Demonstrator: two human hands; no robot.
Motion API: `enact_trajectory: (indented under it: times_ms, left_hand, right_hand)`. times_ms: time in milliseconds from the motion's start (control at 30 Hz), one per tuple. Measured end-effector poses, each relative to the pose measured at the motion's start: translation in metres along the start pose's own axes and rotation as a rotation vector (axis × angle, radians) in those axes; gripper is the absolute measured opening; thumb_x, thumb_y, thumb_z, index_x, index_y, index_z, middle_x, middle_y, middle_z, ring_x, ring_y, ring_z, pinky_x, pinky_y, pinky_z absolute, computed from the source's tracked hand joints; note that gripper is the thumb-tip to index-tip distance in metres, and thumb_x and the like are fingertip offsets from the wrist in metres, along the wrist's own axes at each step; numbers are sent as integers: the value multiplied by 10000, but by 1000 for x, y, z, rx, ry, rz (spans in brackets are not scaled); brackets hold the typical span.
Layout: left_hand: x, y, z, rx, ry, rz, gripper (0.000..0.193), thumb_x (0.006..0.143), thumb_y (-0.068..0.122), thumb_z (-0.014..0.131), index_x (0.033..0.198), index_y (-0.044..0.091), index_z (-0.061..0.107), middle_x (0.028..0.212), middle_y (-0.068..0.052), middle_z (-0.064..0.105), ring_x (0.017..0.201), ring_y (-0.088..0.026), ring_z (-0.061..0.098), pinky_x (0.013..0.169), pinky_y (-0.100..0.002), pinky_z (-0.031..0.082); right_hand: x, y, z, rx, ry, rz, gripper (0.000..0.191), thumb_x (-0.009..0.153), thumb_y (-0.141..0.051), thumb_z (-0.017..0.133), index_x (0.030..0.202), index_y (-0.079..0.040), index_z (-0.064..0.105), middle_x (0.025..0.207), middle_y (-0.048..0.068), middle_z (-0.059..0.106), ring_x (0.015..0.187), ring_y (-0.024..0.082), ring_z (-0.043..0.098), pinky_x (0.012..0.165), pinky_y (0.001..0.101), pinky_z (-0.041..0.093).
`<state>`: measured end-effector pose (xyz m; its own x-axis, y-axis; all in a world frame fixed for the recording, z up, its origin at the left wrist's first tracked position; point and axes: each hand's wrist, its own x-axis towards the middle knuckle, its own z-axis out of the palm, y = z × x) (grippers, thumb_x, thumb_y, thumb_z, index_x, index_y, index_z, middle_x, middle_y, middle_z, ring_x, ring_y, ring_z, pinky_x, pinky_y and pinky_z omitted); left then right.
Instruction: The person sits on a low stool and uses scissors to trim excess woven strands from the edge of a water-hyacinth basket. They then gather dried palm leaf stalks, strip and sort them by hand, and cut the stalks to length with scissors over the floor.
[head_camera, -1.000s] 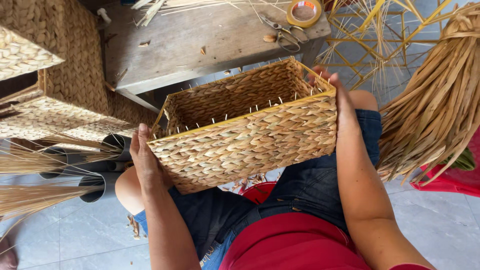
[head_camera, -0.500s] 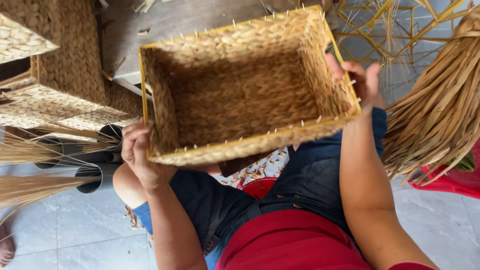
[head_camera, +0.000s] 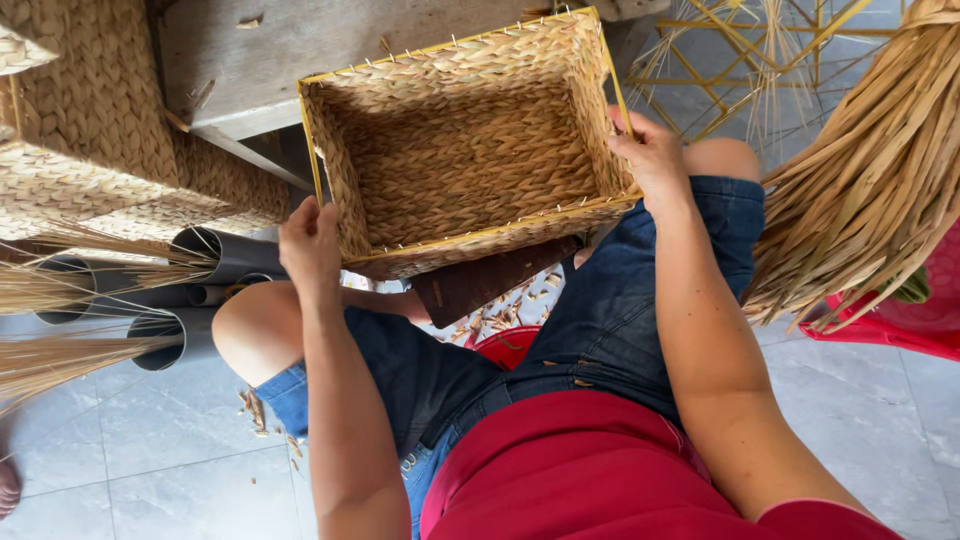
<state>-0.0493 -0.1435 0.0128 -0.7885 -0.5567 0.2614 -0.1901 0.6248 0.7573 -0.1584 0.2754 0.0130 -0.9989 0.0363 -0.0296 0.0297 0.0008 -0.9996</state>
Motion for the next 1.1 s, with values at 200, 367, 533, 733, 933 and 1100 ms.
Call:
enact_trajectory:
  times_ms: [200,367,533,733,933,1100]
  left_hand:
    - [-16,16,5,-587,-60,-154,245,956,64,626,1153,-30,738,1084,-79,763,970,-123,687,887,-244,541]
    - [-54,10,-1,-606,139,-40,222,1029,80,643,1201,-35,722,1109,-60,718,1018,-120,658,949,-241,518]
    - [-45,-1,19,-297,164,-8,373,1044,146,670,1373,-18,609,1260,-143,658,1141,-231,645,991,-334,524]
    - [-40,17,27,-153,75,-5,754,956,152,737,1582,34,333,1517,-266,435,1382,-411,507,1113,-449,468]
    - [-55,94,6,-57,65,330,598,956,67,728,1504,31,493,1563,-248,456,1474,-431,436,1216,-469,381]
    - [-38,144,-17,-221,-597,490,387,911,84,742,1289,57,664,1377,-157,650,1311,-320,608,1091,-413,482]
  right_hand:
    - [-21,1,-9,98,5,-116,390,918,48,644,1305,20,685,1192,49,732,1070,103,665,957,232,514]
    - [-39,10,-20,130,21,-293,368,985,56,611,1348,19,658,1285,47,714,1142,89,651,1022,223,500]
    - [-25,23,-4,124,78,-296,376,1014,26,607,1381,-41,651,1202,-17,682,848,27,527,757,179,455]
    - [-14,23,5,38,107,-347,377,1014,52,631,1377,-45,665,1178,-30,638,859,29,489,762,180,433]
    - [-17,21,2,-32,125,-305,358,1008,24,631,1358,-49,649,1253,9,671,1014,49,593,871,203,502]
    - [-14,26,4,-49,142,-377,394,1026,23,637,1412,-49,605,1320,46,675,1191,119,625,1021,258,505]
